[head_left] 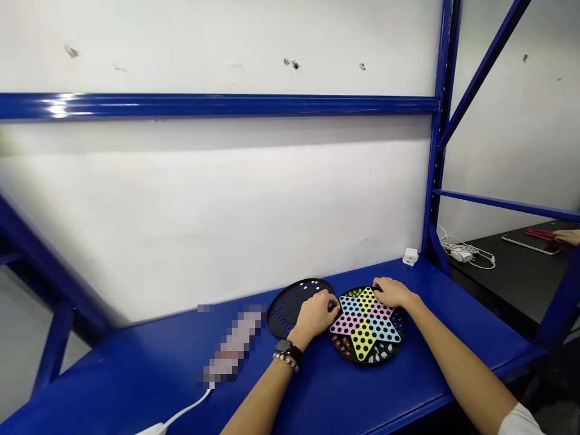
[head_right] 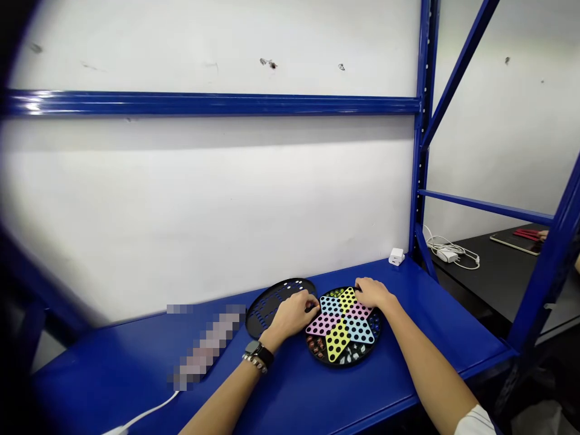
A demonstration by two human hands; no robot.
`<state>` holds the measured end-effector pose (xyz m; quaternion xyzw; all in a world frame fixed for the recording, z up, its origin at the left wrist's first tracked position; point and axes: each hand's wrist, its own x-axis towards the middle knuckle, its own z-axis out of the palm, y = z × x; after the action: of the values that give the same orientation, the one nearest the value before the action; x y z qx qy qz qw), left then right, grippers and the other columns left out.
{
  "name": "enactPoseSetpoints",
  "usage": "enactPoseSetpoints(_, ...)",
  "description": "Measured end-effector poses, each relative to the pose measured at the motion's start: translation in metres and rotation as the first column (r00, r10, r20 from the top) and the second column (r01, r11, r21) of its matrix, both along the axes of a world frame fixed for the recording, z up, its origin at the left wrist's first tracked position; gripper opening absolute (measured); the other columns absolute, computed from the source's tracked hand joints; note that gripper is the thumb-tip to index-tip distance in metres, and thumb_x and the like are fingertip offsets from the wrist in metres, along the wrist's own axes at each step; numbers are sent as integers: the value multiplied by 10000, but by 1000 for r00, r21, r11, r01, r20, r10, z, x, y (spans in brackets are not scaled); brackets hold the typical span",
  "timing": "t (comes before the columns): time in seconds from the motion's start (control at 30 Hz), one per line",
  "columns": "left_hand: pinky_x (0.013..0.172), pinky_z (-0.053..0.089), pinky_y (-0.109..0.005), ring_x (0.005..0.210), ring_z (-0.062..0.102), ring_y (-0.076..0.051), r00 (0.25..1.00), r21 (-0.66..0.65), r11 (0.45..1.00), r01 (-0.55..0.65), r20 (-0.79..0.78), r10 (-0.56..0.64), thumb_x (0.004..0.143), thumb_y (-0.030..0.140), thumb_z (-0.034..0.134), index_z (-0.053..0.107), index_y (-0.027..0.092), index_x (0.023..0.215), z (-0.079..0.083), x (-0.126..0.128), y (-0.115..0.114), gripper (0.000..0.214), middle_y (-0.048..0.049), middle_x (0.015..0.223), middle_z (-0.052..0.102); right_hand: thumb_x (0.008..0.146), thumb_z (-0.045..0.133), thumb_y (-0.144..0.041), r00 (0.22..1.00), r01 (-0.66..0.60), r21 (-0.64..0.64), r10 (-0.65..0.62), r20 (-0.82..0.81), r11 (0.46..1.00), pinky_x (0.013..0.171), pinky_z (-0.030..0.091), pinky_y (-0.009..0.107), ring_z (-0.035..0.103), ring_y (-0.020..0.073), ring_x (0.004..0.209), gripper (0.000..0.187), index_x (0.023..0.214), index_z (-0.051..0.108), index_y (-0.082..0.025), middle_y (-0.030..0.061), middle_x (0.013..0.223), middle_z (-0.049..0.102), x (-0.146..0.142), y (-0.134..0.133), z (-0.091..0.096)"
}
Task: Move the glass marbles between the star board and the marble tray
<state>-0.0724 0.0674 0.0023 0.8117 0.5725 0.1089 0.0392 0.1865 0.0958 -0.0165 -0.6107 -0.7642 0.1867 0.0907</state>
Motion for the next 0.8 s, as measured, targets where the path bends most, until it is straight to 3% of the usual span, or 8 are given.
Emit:
enactPoseSetpoints(0.2,740,453,-266,909,638,-196,989,28,999,-25,145,21,876,384,555,737,241,923,13,-38,4,236,-33,974,702,897,456,-338,1000,3,-16,-3,-17,1000,808,422,351,579,286,1075,327,1169,598,-225,119,1223,622,0,0,0)
enactPoseSetpoints(0.33,743,460,-253,861,641,-181,989,-57,996,62,139,-53,836,411,591,757,244,876,13,-56,6,238,-18,940,710,899,460,-337,1000,6,-17,-6,-19,1000,814,423,348,586,278,1060,323,1170,599,-228,115,1213,629,0,0,0)
enactPoseSetpoints(0.57,782,448,-252,877,635,-189,987,-50,986,157,48,-155,822,371,615,768,274,846,12,-55,2,183,-15,943,701,895,458,-329,1000,-1,-4,1,-13,1000,827,424,351,585,279,1068,338,1179,601,-214,121,1209,627,0,1,-2)
enactPoseSetpoints(0.8,838,451,-281,939,642,-222,978,-79,977,198,-47,-202,845,349,620,768,295,973,15,-52,-1,203,-41,1004,699,892,473,-333,1000,1,-1,-1,-12,1000,788,421,336,598,265,1008,304,1143,599,-217,112,1160,636,0,1,-2)
